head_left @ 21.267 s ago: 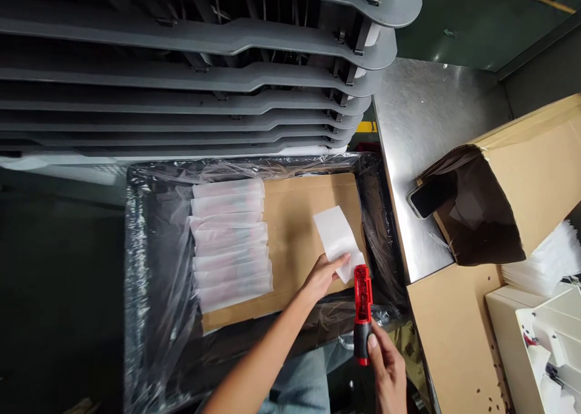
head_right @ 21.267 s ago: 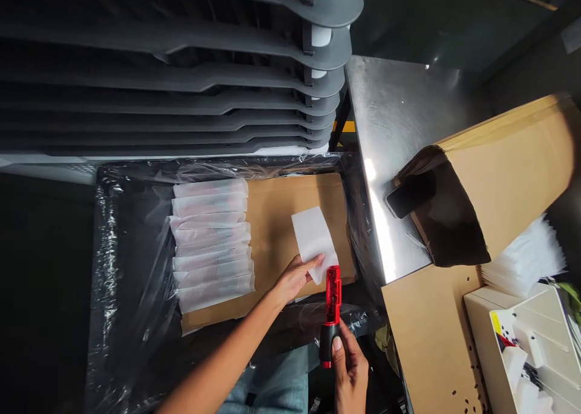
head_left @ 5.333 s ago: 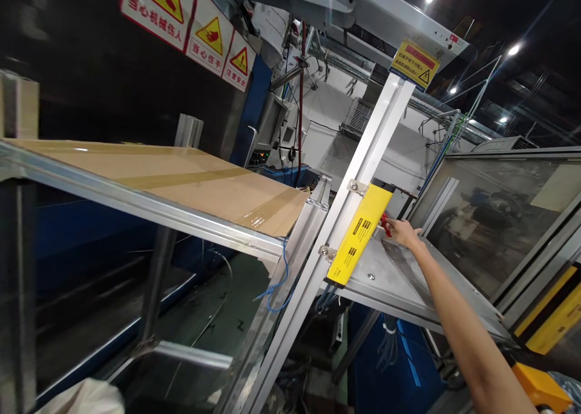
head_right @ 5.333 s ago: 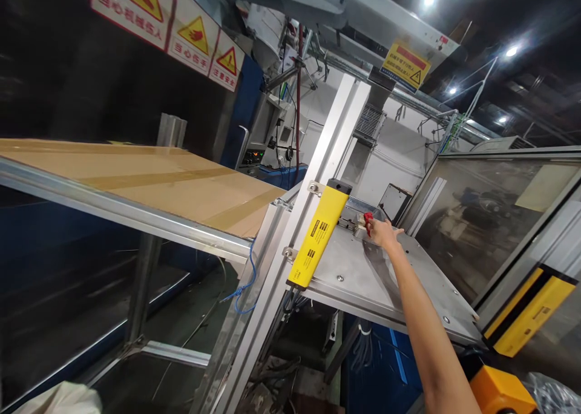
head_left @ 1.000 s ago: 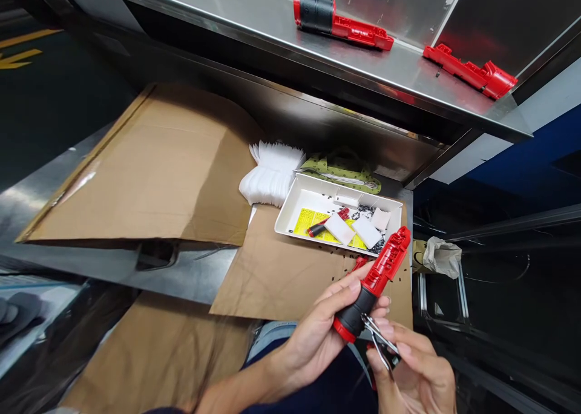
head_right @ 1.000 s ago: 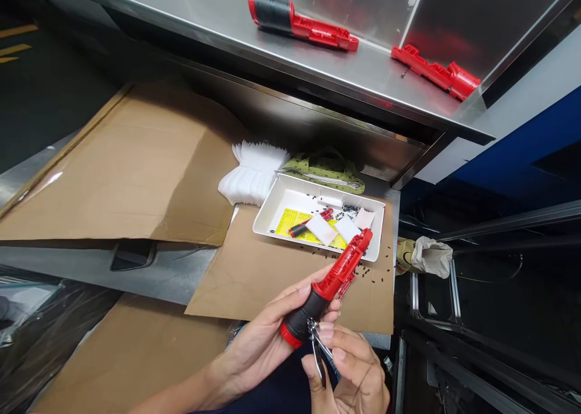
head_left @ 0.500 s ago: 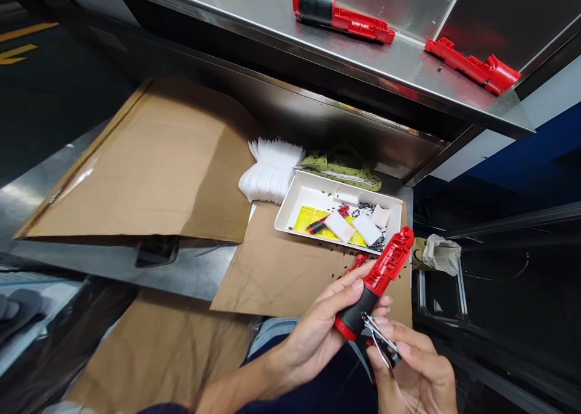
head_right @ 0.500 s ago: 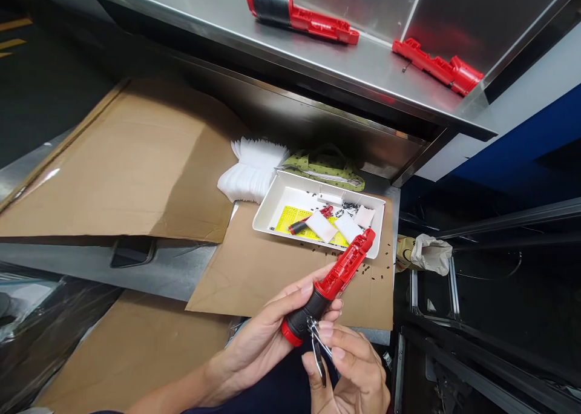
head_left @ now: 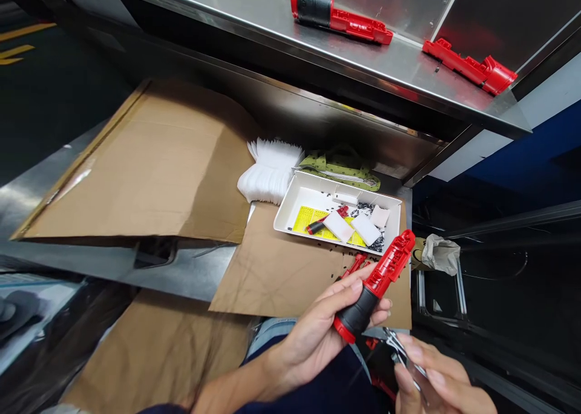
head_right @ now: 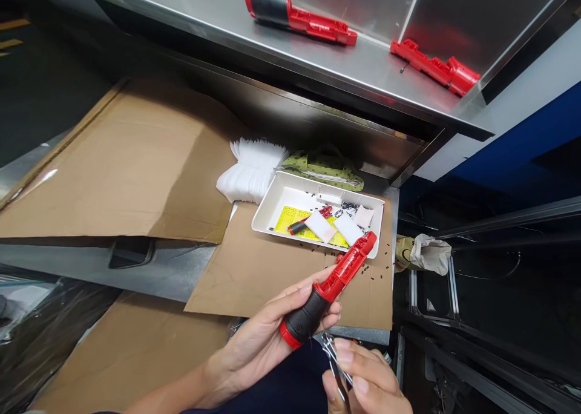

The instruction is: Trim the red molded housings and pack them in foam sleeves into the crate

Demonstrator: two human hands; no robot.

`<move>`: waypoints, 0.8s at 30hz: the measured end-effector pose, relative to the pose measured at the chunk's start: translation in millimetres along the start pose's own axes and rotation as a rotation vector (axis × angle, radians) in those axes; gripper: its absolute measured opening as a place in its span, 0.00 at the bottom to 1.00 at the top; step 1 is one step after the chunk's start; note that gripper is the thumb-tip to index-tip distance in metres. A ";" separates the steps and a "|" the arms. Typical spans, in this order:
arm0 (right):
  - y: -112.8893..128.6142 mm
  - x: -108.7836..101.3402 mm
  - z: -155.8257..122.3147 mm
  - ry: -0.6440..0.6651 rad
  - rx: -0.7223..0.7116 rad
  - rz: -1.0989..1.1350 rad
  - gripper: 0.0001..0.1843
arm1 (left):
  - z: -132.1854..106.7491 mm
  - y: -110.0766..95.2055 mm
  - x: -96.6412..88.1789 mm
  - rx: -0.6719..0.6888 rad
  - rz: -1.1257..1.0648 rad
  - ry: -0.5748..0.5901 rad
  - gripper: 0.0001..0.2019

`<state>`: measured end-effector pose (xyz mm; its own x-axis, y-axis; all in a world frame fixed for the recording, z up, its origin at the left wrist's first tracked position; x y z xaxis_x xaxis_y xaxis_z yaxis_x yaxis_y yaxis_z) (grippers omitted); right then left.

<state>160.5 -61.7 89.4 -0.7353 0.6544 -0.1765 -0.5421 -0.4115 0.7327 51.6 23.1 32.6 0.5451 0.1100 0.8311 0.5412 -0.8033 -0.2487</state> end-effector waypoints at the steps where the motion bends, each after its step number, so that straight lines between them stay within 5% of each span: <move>1: -0.2 1.3 1.1 0.011 0.001 0.013 0.12 | 0.1 0.3 -0.9 -0.003 0.003 -0.005 0.24; 6: -0.6 16.2 -0.7 0.190 -0.032 0.005 0.17 | 0.9 0.2 -1.8 0.000 0.028 0.030 0.25; 24: -2.4 16.4 0.5 0.159 -0.015 -0.056 0.12 | 1.1 0.9 -1.5 0.001 0.074 0.036 0.28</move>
Point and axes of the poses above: each hand's wrist, its own z-axis towards the middle knuckle, its own x-axis out of the palm, y = z × x, the point moved 7 cm from there along z, towards the middle knuckle, and after that the axes turned 2 degrees about z, right-handed, at the moved point
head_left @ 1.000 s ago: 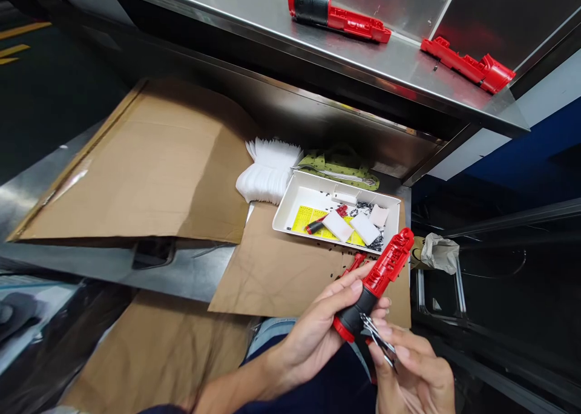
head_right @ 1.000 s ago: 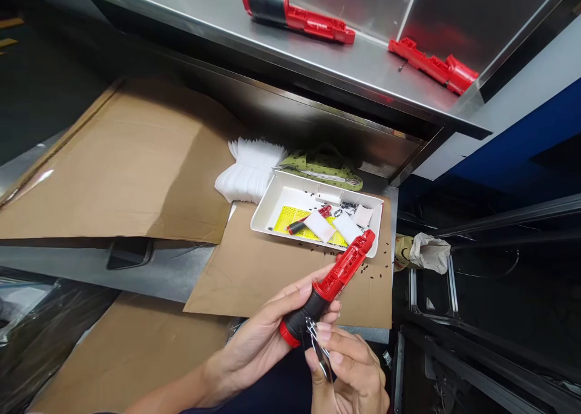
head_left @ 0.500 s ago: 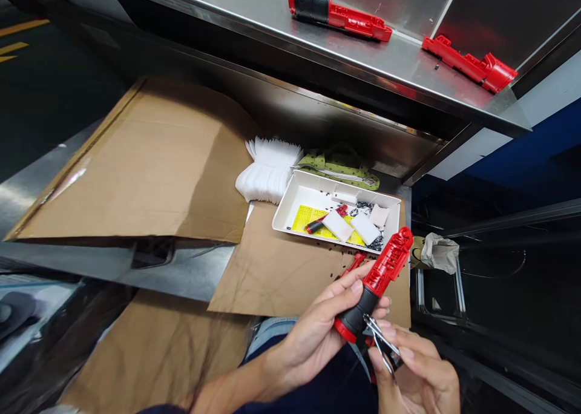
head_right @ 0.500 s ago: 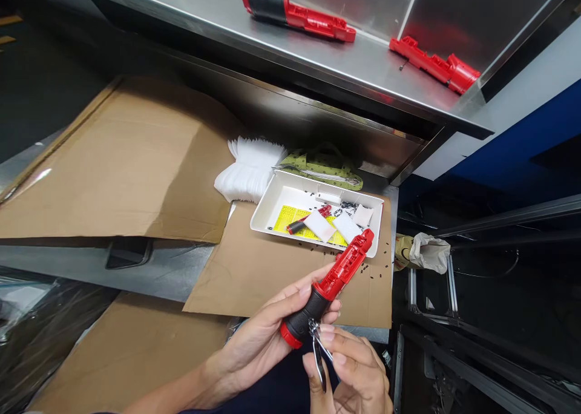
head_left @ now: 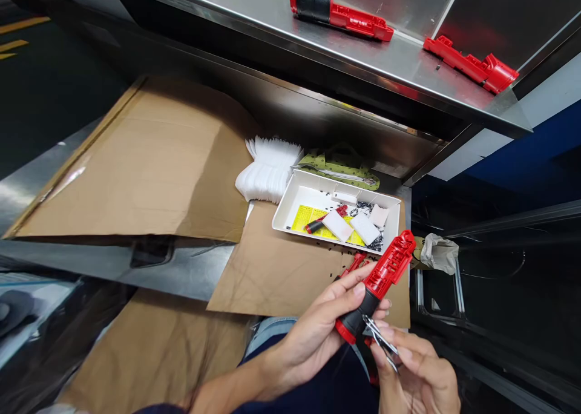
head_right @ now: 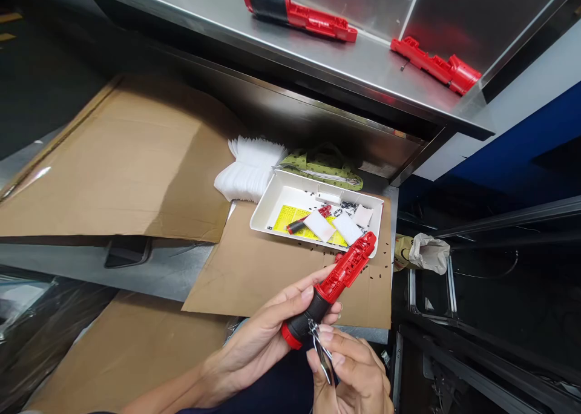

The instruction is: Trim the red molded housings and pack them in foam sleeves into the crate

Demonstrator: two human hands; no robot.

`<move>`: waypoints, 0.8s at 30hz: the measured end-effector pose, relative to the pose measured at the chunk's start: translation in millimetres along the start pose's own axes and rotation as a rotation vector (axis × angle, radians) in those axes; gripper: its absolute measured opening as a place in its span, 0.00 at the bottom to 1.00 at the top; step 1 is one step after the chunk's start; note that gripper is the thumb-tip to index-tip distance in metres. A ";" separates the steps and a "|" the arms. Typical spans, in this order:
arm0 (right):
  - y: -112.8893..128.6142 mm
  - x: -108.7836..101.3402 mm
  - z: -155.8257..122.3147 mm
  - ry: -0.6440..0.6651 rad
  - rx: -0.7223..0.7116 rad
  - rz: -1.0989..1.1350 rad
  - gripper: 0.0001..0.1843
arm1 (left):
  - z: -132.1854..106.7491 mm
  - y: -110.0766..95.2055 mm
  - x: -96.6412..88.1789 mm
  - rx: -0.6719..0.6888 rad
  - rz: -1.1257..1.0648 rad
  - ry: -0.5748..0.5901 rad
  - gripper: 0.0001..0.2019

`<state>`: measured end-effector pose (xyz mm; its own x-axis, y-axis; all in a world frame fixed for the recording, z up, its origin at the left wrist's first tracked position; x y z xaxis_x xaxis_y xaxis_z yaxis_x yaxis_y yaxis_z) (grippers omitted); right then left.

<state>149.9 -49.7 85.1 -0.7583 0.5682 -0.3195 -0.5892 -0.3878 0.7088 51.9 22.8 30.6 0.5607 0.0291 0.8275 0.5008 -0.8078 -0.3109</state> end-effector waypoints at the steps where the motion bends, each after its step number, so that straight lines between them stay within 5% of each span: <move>1: -0.4 -1.4 0.4 0.002 0.012 0.011 0.12 | 0.1 -0.1 0.2 0.000 0.001 0.001 0.28; 5: 2.1 -17.6 3.1 -0.118 0.000 0.067 0.12 | 0.1 -1.4 -0.7 0.008 0.012 -0.018 0.26; 10: 1.8 -8.2 4.6 0.020 0.003 0.082 0.20 | -0.5 -4.0 1.4 0.026 0.044 0.003 0.27; 24: -0.7 -1.1 -1.5 0.054 -0.010 0.006 0.13 | 0.2 -5.1 3.8 0.027 0.066 0.008 0.28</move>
Point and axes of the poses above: each hand's wrist, its own z-axis towards the middle knuckle, its own x-axis out of the palm, y = z × x, the point moved 7 cm from there along z, towards the middle knuckle, and after that the axes turned 2 degrees about z, right-handed, at the moved point
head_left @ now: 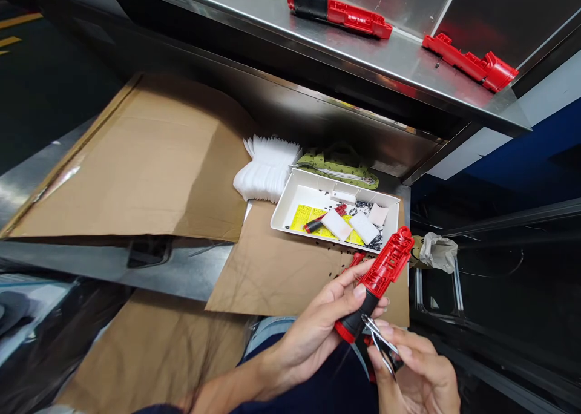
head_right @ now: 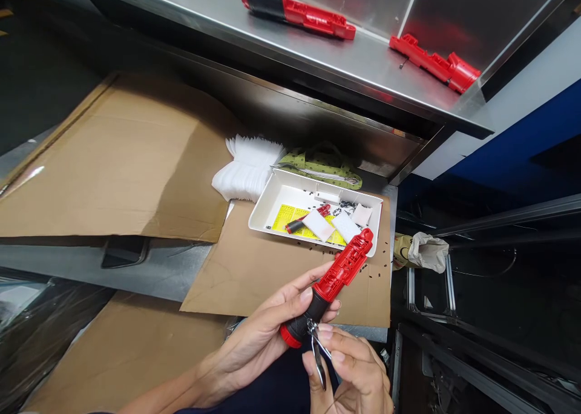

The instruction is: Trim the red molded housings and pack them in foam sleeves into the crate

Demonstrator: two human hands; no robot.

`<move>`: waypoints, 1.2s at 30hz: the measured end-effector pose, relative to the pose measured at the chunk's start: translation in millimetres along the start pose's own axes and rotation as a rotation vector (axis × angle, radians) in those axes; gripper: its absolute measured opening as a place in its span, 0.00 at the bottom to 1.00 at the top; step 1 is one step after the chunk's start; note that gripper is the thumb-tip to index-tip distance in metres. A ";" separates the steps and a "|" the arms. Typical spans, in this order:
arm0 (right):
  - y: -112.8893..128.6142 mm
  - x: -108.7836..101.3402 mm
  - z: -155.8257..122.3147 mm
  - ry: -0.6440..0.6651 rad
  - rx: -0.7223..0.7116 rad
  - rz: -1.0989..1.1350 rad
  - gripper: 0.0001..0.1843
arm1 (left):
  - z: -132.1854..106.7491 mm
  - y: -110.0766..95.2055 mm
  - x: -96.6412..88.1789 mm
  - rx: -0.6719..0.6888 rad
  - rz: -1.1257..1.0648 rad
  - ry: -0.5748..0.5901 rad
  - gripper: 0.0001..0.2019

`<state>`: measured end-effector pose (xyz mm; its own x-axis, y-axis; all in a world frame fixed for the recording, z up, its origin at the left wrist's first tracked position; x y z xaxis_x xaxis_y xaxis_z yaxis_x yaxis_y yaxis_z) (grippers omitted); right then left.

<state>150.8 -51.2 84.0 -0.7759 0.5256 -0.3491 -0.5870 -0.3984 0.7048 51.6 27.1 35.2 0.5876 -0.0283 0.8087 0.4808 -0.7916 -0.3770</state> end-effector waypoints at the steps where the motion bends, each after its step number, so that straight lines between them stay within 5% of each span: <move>1: 0.4 1.0 0.5 -0.005 0.007 0.005 0.13 | -0.4 -0.5 -0.1 0.002 0.007 0.000 0.28; 11: -0.8 -14.8 -2.2 -0.179 0.058 0.109 0.15 | 0.3 3.1 -2.5 -0.035 -0.043 -0.034 0.25; 17: -0.5 0.0 3.9 -0.033 0.054 0.119 0.20 | -3.8 1.8 -1.6 -0.036 0.006 -0.046 0.25; 26: -2.5 3.1 0.2 -0.003 0.030 0.066 0.16 | -3.7 0.3 1.7 -0.020 -0.006 -0.041 0.20; 36: -2.5 -12.1 -0.4 -0.124 0.075 0.105 0.16 | 3.1 9.0 -7.8 -0.056 -0.113 0.021 0.26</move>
Point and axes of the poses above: each hand's wrist, its own z-axis towards the middle knuckle, its own x-axis out of the palm, y = z × x, the point moved 7 cm from there along z, towards the middle knuckle, and after that the axes turned 2 degrees about z, right-handed, at the moved point
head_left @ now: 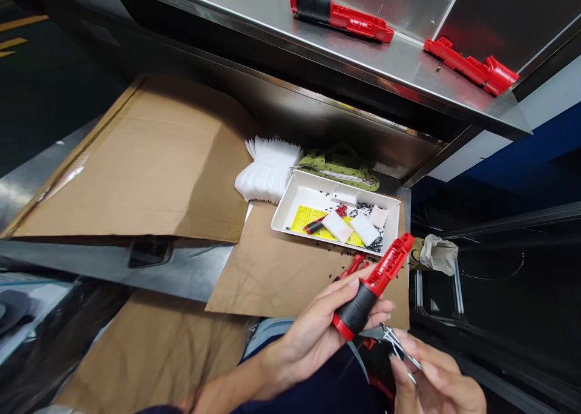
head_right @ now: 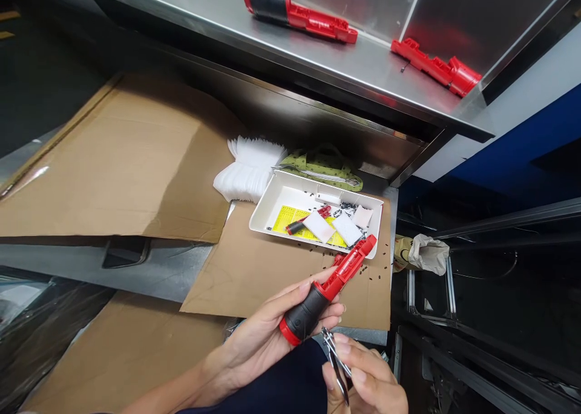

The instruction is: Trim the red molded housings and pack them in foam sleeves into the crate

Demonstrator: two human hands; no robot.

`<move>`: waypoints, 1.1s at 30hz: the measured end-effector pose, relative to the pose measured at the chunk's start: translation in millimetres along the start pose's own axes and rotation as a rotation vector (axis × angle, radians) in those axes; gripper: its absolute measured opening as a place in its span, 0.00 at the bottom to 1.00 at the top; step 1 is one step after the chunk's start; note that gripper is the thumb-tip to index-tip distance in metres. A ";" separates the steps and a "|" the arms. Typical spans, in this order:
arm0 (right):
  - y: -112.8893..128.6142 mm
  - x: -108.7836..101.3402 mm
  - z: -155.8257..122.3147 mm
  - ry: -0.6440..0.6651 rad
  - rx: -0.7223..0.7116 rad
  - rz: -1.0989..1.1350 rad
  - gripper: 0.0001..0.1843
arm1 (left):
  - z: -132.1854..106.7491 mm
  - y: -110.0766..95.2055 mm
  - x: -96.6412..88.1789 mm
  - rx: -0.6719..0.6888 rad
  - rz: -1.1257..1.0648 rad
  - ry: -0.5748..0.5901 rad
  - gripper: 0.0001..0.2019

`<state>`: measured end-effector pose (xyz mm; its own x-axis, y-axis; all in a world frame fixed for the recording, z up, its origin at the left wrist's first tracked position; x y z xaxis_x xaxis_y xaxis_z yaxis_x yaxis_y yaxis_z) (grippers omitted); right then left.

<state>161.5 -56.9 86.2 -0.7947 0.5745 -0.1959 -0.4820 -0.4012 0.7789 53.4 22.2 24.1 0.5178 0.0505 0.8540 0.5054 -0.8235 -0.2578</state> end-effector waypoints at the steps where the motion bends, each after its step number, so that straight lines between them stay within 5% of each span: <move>1: 0.3 0.9 1.1 0.025 -0.016 -0.004 0.16 | 0.6 0.7 -0.6 -0.004 -0.012 0.008 0.26; 17: -1.0 15.7 -3.1 0.069 0.013 0.053 0.23 | 2.7 0.0 4.8 0.028 0.013 0.043 0.26; 30: 0.4 15.0 -2.7 0.068 -0.014 -0.025 0.16 | -0.7 1.9 4.6 -0.002 0.071 0.045 0.26; 33: -1.2 7.1 -5.6 -0.021 -0.007 -0.003 0.13 | -0.4 1.3 4.5 0.003 0.051 0.040 0.24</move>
<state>154.4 -56.3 80.5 -0.7854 0.5907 -0.1851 -0.4866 -0.4044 0.7744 56.1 21.1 27.8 0.5153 -0.0138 0.8569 0.4812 -0.8227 -0.3026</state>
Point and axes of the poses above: each hand's wrist, its own z-axis towards the middle knuckle, its own x-axis out of the palm, y = z × x, the point moved 7 cm from there along z, towards the middle knuckle, and after that the axes turned 2 degrees about z, right-handed, at the moved point
